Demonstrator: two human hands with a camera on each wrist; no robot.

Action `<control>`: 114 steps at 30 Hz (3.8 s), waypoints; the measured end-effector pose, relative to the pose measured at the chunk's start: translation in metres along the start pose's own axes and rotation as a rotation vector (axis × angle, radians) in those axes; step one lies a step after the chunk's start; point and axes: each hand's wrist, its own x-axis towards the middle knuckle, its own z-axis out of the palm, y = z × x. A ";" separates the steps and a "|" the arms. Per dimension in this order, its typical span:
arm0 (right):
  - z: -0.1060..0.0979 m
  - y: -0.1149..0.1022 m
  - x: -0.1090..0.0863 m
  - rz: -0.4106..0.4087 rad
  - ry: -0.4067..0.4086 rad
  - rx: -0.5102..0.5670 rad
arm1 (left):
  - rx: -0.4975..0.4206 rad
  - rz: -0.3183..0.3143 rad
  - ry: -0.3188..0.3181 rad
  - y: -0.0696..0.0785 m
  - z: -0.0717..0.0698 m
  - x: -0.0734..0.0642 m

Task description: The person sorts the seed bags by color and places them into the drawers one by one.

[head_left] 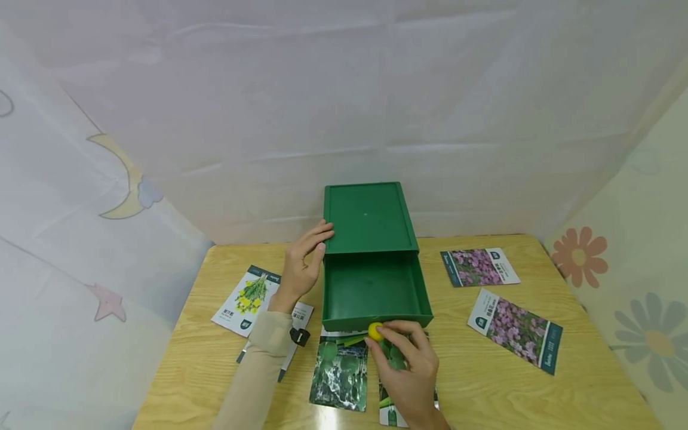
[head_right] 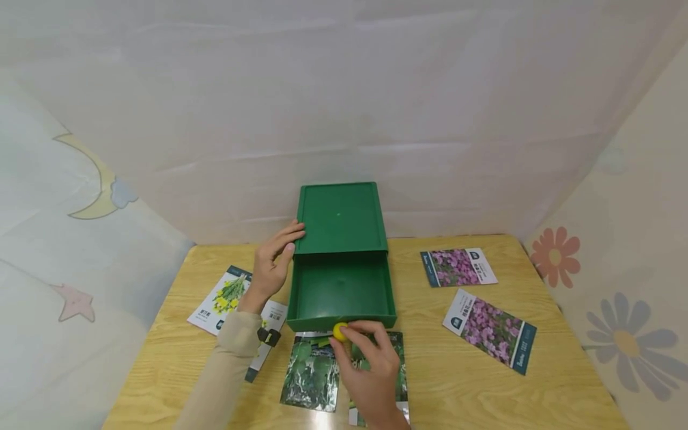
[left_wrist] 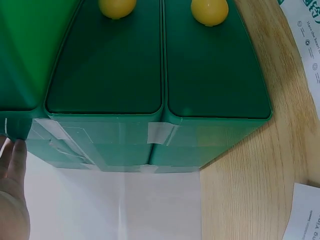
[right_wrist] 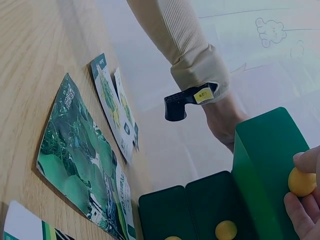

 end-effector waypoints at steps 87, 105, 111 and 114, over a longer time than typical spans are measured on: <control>0.003 0.027 -0.040 0.267 -0.327 -0.154 | 0.165 -0.676 -0.149 0.067 0.001 -0.167; 0.006 0.055 -0.030 0.287 -0.477 -0.164 | 0.224 -0.752 -0.238 0.082 0.003 -0.182; 0.008 0.061 -0.029 0.269 -0.504 -0.170 | 0.253 -0.811 -0.306 0.087 0.005 -0.186; 0.009 0.061 -0.028 0.291 -0.523 -0.169 | 0.286 -0.831 -0.343 0.091 0.006 -0.189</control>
